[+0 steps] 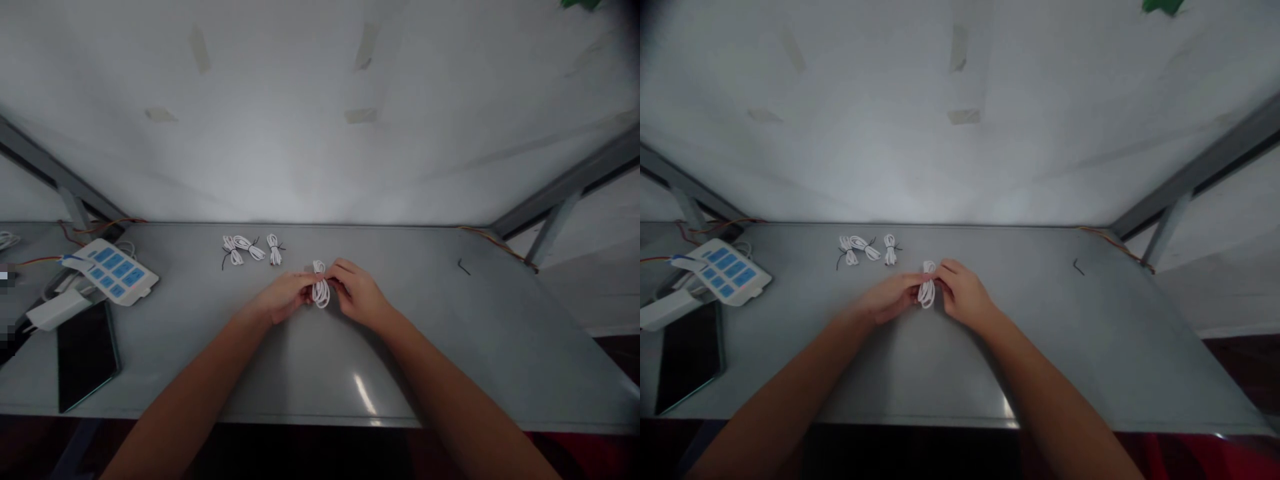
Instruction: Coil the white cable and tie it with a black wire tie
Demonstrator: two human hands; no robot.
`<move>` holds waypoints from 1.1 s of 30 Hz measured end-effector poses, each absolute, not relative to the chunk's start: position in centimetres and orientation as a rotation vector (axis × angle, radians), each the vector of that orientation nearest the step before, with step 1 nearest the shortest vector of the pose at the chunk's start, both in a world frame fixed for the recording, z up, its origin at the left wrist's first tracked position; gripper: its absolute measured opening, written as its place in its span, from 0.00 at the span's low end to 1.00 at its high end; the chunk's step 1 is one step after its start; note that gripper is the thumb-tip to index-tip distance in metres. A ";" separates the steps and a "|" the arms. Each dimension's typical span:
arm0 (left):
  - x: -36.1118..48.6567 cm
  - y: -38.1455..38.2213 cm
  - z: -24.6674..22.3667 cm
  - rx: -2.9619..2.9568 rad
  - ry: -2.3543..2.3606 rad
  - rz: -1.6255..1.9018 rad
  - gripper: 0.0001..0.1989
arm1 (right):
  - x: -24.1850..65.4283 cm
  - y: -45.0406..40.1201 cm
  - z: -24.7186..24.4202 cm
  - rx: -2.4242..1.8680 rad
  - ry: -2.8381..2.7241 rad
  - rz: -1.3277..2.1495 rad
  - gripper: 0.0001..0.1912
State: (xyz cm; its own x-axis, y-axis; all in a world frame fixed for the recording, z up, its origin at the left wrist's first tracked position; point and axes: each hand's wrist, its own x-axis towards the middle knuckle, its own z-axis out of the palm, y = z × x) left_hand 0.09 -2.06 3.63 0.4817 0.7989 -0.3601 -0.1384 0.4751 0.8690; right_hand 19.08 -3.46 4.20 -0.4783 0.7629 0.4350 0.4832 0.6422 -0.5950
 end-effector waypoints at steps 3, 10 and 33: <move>-0.2 -2.2 3.9 1.245 0.977 0.724 0.15 | 19.1 -3.5 3.9 -1.069 -2.174 0.398 0.07; -0.2 -2.9 3.8 1.919 1.134 0.956 0.09 | 18.9 -3.1 3.1 -1.226 -1.649 1.108 0.07; 0.2 -2.2 3.4 0.816 0.880 0.804 0.21 | 19.0 -3.2 3.3 -1.154 -1.840 0.943 0.04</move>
